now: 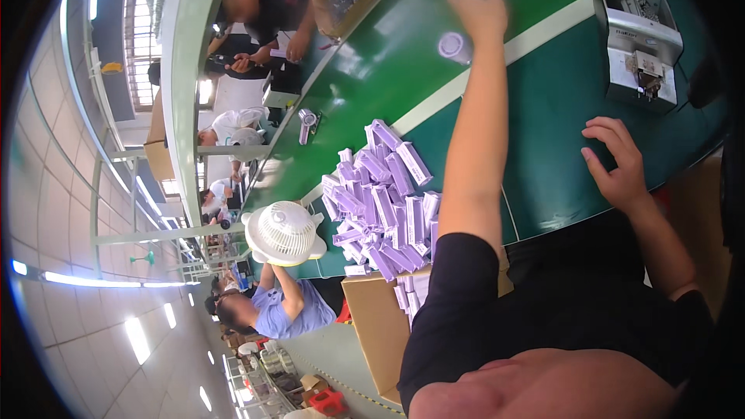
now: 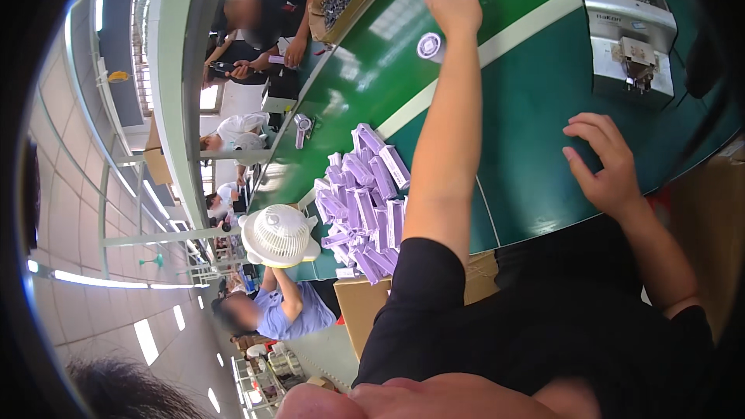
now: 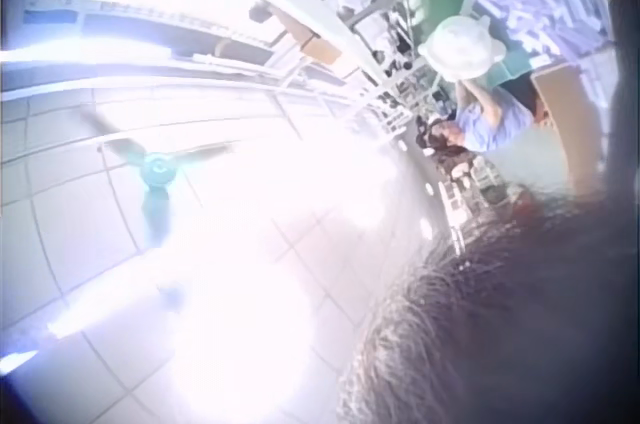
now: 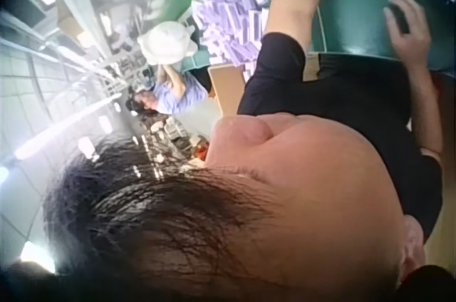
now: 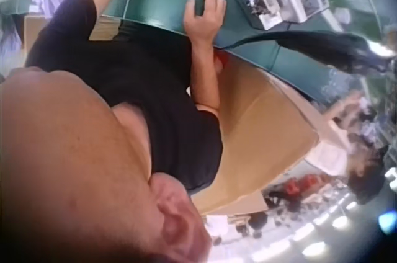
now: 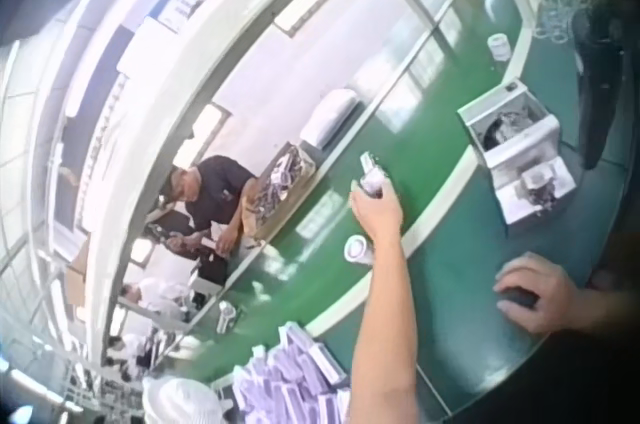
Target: Assembling small purple plastic housings by inserting internal components and securing them with an electric screwdriver.
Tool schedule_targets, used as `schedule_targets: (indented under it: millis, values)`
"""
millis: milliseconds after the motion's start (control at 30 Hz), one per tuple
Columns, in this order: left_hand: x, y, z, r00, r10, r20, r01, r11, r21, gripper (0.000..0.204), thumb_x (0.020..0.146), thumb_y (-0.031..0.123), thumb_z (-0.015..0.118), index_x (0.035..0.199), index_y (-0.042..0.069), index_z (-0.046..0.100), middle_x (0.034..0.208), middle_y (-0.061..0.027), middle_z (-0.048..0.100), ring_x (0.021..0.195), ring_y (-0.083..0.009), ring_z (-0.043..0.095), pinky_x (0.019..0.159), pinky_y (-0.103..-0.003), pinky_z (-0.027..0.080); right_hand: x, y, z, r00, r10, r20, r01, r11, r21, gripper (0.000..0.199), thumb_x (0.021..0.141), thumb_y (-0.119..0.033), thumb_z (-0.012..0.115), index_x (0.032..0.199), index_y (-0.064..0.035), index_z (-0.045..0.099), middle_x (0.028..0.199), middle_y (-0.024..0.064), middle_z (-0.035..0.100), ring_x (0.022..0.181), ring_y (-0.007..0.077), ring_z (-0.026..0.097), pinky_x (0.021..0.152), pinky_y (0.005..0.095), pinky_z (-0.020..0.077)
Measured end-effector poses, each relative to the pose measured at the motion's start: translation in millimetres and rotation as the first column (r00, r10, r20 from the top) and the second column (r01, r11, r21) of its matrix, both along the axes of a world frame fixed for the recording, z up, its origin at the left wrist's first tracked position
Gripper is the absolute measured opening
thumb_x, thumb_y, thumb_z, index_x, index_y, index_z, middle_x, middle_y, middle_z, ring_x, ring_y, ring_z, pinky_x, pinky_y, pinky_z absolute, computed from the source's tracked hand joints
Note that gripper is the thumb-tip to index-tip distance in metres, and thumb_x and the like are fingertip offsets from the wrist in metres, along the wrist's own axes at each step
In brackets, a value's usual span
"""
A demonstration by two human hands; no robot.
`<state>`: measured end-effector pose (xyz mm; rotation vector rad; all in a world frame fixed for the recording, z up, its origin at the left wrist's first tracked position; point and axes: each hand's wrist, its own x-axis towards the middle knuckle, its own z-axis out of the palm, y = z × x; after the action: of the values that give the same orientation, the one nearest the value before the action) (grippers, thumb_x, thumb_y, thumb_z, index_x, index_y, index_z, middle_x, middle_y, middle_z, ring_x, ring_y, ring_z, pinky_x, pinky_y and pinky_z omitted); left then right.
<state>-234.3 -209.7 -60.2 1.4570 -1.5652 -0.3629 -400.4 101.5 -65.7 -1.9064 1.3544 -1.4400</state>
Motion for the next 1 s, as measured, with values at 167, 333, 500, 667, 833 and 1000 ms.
schedule_targets:
  millis: [167,333,500,667,833,1000]
  values:
    - [96,61,27,0.809,0.092,0.580,-0.118,0.993,0.007,0.080,0.082,0.048,0.078,0.145,0.003,0.057,0.153,-0.0361,0.045,0.145,-0.0496,0.041,0.120,-0.057,0.033,9,-11,-7,0.999,0.015,0.043,-0.017,0.999,0.028,0.028,0.086,0.003,0.073,0.113,-0.0011,0.068,0.116,0.0155,0.067,0.107,0.0327,0.066,0.095,0.0375,0.0526]
    - [151,101,23,0.852,0.045,0.521,-0.258,0.903,0.344,0.086,0.084,0.045,0.078,0.153,0.007,0.044,0.143,-0.0296,0.057,0.134,-0.0481,0.054,0.112,-0.052,0.044,12,-17,6,0.998,0.060,0.012,-0.060,0.998,0.026,0.026,0.088,0.003,0.072,0.113,-0.0010,0.068,0.115,0.0147,0.068,0.107,0.0310,0.067,0.095,0.0360,0.0525]
    - [127,106,6,0.965,0.037,0.258,-0.073,0.988,0.132,0.070,0.085,0.031,0.082,0.138,0.001,0.047,0.127,-0.0289,0.066,0.119,-0.0460,0.064,0.101,-0.049,0.050,5,-11,-1,0.999,0.040,-0.021,-0.038,0.996,0.075,0.025,0.089,0.003,0.072,0.113,-0.0009,0.068,0.115,0.0142,0.068,0.107,0.0295,0.067,0.096,0.0350,0.0522]
    - [124,114,1,0.977,0.047,0.206,-0.036,0.998,-0.058,0.064,0.081,0.020,0.085,0.130,0.000,0.049,0.123,-0.0254,0.065,0.113,-0.0437,0.065,0.097,-0.048,0.052,14,-12,-2,0.999,0.037,-0.008,-0.036,0.996,0.082,0.025,0.089,0.002,0.072,0.113,-0.0009,0.068,0.115,0.0140,0.069,0.109,0.0289,0.067,0.097,0.0344,0.0517]
    - [79,176,25,0.931,-0.202,0.303,0.205,0.979,0.023,0.063,0.075,0.015,0.083,0.129,0.006,0.054,0.124,-0.0205,0.055,0.107,-0.0408,0.064,0.090,-0.048,0.056,16,-13,-3,0.999,0.018,-0.043,-0.014,0.995,0.096,0.039,0.091,-0.003,0.073,0.130,-0.0027,0.065,0.124,0.0139,0.067,0.113,0.0264,0.066,0.098,0.0345,0.0506]
    - [42,237,35,0.836,-0.452,0.311,0.432,0.892,0.135,0.065,0.066,-0.004,0.083,0.125,0.007,0.059,0.123,-0.0199,0.053,0.117,-0.0424,0.055,0.092,-0.047,0.054,33,-22,21,0.998,-0.009,0.066,-0.009,0.961,0.275,0.055,0.095,-0.013,0.072,0.147,-0.0050,0.054,0.132,0.0139,0.065,0.117,0.0259,0.063,0.101,0.0359,0.0490]
